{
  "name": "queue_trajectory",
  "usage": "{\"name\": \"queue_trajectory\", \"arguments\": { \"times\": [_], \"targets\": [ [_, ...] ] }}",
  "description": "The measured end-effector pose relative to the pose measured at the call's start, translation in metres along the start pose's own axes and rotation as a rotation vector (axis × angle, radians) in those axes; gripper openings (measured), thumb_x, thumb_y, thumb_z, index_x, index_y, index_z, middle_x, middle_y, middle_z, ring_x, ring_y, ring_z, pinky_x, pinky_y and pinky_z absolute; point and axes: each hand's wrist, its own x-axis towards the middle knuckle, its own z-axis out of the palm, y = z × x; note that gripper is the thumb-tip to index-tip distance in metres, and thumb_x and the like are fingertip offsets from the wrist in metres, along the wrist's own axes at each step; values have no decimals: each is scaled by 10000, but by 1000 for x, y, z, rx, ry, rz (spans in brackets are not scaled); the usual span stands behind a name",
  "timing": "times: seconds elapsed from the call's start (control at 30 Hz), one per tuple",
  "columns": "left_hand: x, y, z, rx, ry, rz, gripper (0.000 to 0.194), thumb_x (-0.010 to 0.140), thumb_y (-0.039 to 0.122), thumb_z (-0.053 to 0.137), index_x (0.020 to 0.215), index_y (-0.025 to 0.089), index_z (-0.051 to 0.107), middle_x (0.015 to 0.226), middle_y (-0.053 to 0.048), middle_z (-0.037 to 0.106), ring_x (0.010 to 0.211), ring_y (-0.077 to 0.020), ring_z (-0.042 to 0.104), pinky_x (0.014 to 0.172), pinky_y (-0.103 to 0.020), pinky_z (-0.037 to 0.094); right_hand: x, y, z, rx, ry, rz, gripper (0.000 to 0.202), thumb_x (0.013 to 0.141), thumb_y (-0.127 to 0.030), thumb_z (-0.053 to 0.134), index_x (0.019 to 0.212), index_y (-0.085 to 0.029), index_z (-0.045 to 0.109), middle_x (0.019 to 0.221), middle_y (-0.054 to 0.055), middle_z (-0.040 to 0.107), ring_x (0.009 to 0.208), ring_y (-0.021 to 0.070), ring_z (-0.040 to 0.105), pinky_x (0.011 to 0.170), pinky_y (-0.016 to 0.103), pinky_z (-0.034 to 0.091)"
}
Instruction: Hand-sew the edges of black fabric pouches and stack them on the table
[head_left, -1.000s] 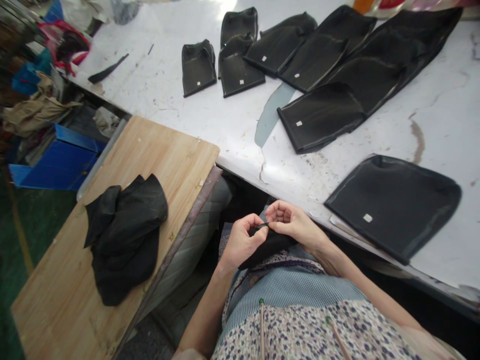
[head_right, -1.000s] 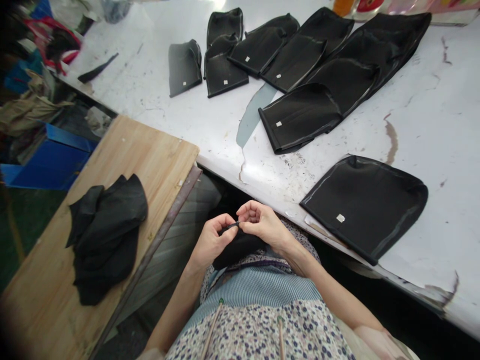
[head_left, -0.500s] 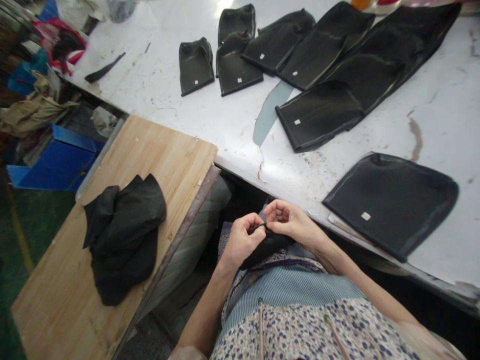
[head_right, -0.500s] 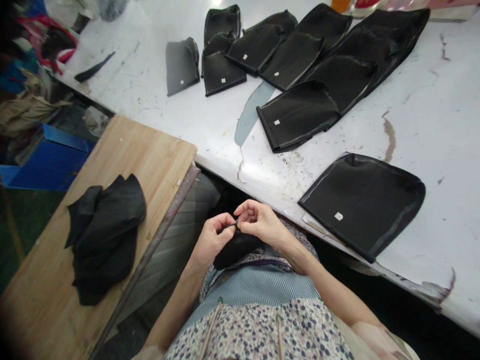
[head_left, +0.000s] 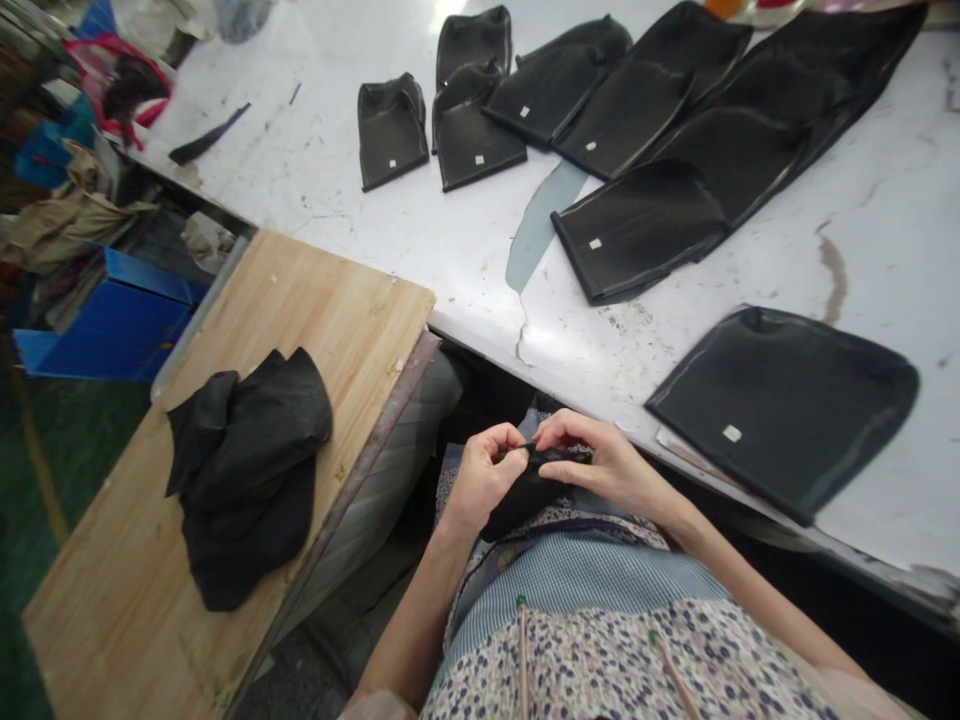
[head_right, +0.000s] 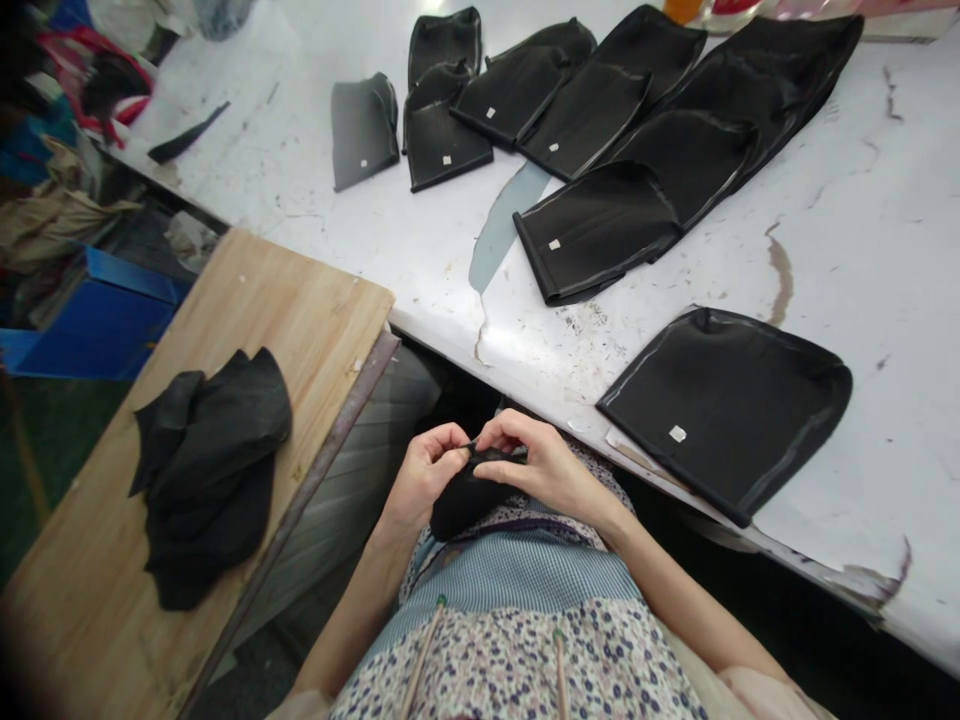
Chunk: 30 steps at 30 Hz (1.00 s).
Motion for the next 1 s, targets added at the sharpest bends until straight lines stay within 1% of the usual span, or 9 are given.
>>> {"name": "queue_trajectory", "arguments": {
  "times": [0.1,0.17,0.27,0.4,0.47,0.57,0.7,0.8,1.0],
  "targets": [
    [1,0,0,10,3,12,176,794,276,619,678,171,539,576,47,457,512,-82,352,468,-200,259,-3,0,4,-201,44,-124,131,859,-231,770,915,-212,653,1010,38,646,935,199,602,835,323,461],
    [1,1,-1,5,-13,5,191,810,292,625,691,171,538,585,48,460,517,-82,354,474,-202,261,-4,0,8,-244,82,-159,92,898,-199,718,873,-211,631,989,35,641,926,193,607,832,320,461],
    [3,0,-4,-40,-83,8,208,829,319,642,723,170,544,619,49,457,539,-82,359,499,-202,274,-4,1,12,-207,135,-157,108,928,-162,662,854,-210,601,956,27,640,921,186,611,834,313,461],
    [5,-7,-11,-119,-173,32,190,828,327,672,781,166,582,693,38,491,596,-88,402,549,-203,300,-3,3,17,-124,187,-130,117,939,-174,640,843,-208,584,928,21,640,899,182,607,823,307,457],
    [6,-10,-14,-153,-194,39,193,797,331,703,802,165,604,727,27,523,633,-95,435,580,-203,328,-3,4,20,-92,206,-107,126,942,-198,638,828,-204,584,901,20,637,868,182,603,796,306,458],
    [6,-12,-17,-199,-237,42,294,710,364,780,869,167,632,790,9,572,680,-112,481,615,-207,371,-3,6,22,-42,232,-60,135,942,-225,639,822,-202,581,887,24,634,848,186,603,768,306,463],
    [6,-10,-16,-149,-200,-14,254,781,351,772,841,161,616,760,14,560,643,-93,462,595,-199,361,-2,8,22,-17,227,-55,141,947,-244,636,825,-202,578,898,29,630,862,190,603,773,307,470],
    [5,-8,-15,-118,-183,-17,249,825,357,752,821,155,607,737,14,554,632,-90,449,580,-200,348,-1,10,20,-51,222,-80,142,955,-239,628,827,-205,575,888,26,622,863,186,601,777,304,470],
    [5,-7,-15,5,-94,27,284,829,368,754,787,148,578,705,27,526,616,-85,425,569,-202,324,0,15,14,-235,160,-215,73,938,-189,651,896,-216,598,988,44,631,927,194,614,828,321,477]
  ]
}}
